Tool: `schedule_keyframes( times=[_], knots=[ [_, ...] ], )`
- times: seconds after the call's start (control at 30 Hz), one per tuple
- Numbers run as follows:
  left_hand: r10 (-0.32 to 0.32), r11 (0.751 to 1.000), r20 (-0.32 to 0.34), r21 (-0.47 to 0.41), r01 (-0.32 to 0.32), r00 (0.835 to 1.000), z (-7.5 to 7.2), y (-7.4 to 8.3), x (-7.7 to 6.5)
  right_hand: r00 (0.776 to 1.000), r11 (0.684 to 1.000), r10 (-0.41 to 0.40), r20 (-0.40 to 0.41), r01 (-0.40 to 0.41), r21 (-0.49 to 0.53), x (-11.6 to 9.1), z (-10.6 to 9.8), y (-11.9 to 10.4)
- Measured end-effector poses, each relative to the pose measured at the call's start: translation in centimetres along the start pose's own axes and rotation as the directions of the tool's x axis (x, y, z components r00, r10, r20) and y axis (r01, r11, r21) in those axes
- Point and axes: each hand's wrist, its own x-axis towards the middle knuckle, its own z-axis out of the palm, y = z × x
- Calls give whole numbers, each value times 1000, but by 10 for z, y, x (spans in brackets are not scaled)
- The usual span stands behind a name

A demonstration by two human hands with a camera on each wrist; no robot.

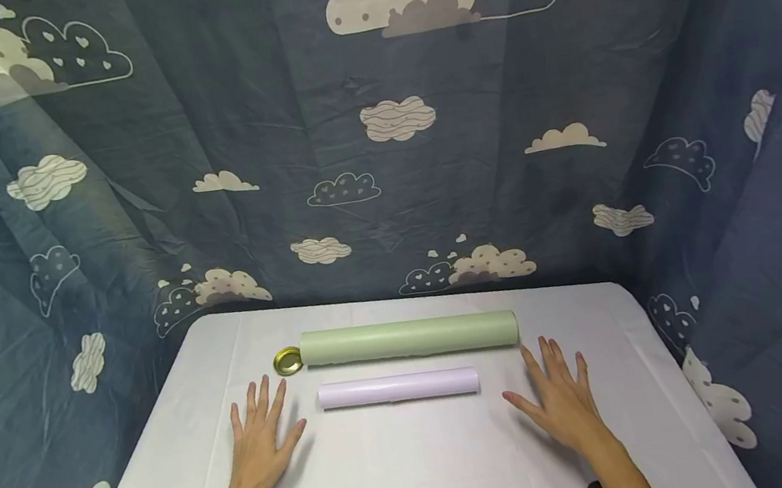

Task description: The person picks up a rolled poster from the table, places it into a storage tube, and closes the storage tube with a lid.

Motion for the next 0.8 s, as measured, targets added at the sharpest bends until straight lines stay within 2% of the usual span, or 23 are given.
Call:
schedule_keyframes(
  times=[0.13,0.37,0.57,0.8],
  knots=[
    [23,1000,20,-9,-23,1000,9,9,3,1000,1000,-21,-18,21,-1,7,1,-2],
    [94,995,-5,-22,-94,996,22,26,13,998,998,-50,-35,51,28,23,5,-9],
    [144,989,-4,-21,-144,990,32,35,22,990,994,-104,-93,106,23,38,10,-17],
    [193,981,-1,-29,-193,981,43,42,26,993,994,-94,-74,98,53,53,12,-17]
  ],
)
